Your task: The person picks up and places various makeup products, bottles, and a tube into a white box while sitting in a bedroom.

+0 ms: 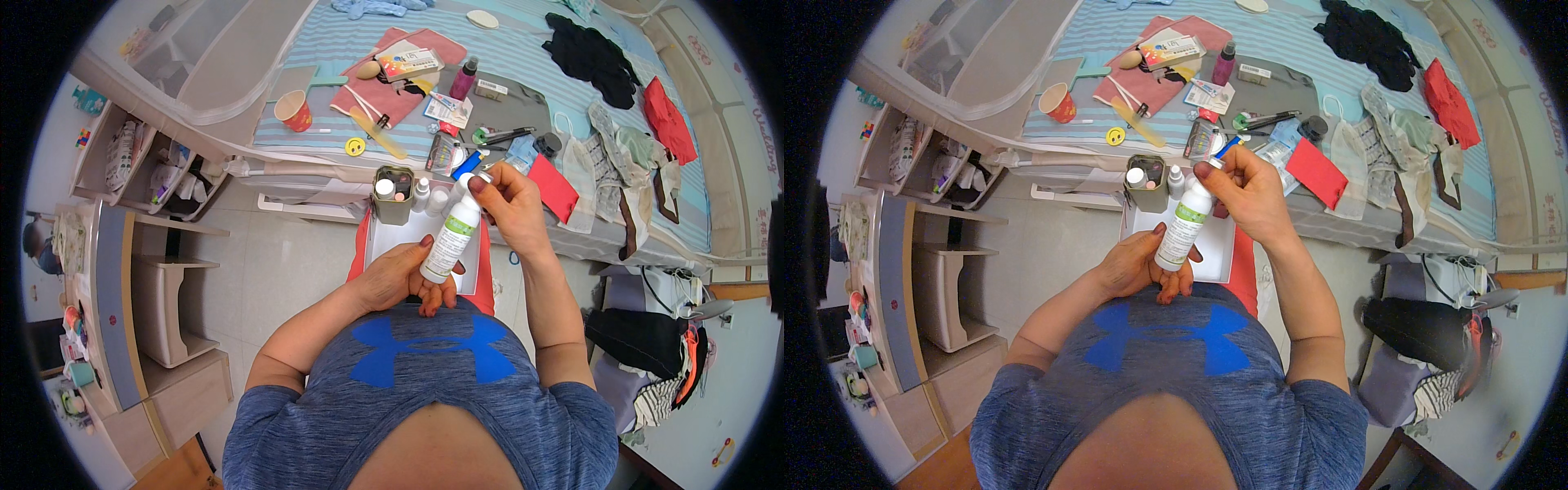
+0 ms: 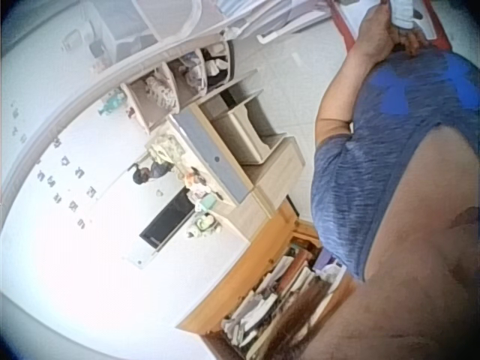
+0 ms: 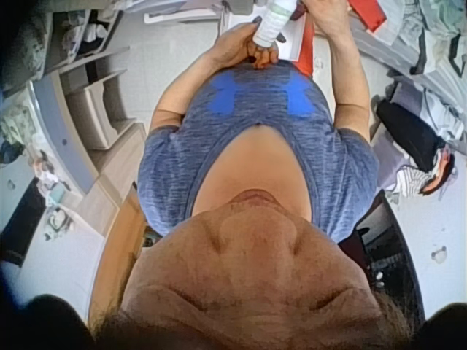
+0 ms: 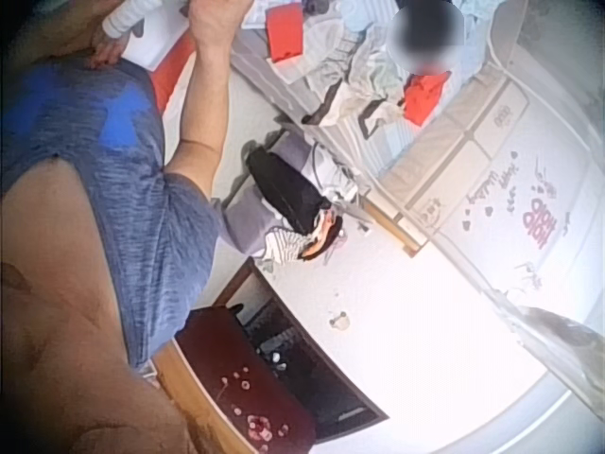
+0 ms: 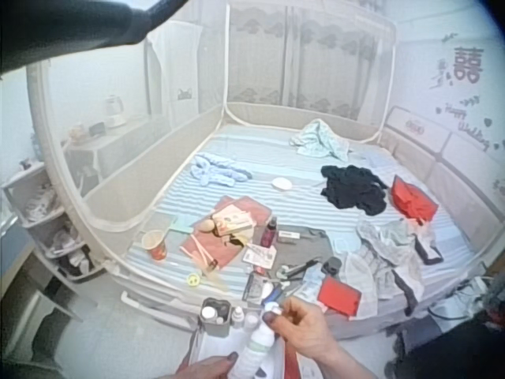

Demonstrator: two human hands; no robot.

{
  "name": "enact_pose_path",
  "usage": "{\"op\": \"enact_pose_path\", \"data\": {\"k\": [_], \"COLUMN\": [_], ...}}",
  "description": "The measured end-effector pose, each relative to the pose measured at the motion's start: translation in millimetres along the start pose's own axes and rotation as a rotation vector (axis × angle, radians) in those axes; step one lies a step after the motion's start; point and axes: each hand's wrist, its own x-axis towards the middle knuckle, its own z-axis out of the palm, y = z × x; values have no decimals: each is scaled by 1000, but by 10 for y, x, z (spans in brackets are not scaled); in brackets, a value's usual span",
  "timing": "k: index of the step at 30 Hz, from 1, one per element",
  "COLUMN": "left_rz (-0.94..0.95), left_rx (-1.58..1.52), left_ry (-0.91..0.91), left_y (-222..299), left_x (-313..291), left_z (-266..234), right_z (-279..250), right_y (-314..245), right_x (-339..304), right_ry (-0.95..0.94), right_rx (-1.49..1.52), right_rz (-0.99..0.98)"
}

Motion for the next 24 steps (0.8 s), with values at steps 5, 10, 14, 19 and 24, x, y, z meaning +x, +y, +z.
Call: {"op": "enact_pose_path", "data": {"k": [5,10,14,19,24], "left_rz": [-2,-1,-7,-14,-17], "left_rx": [-8,-26,-59,-65,-54], "left_ry": [-2,4,20,31,21], "left_y": [5,-5,-24,-26,-35], "left_x": [3,9,14,23,40], "left_z": [-3,-10,-25,-41,-71], "right_z": [16,26,21,24,16], "right_y": [-10,5,34,46,65], "right_x": [3,9,17,24,29], "right_ry": [6,15,25,35,42], "right_rx": [-4,-17,-28,-36,-37], "right_rz": [-20,-54,-57,-59,-57]}}
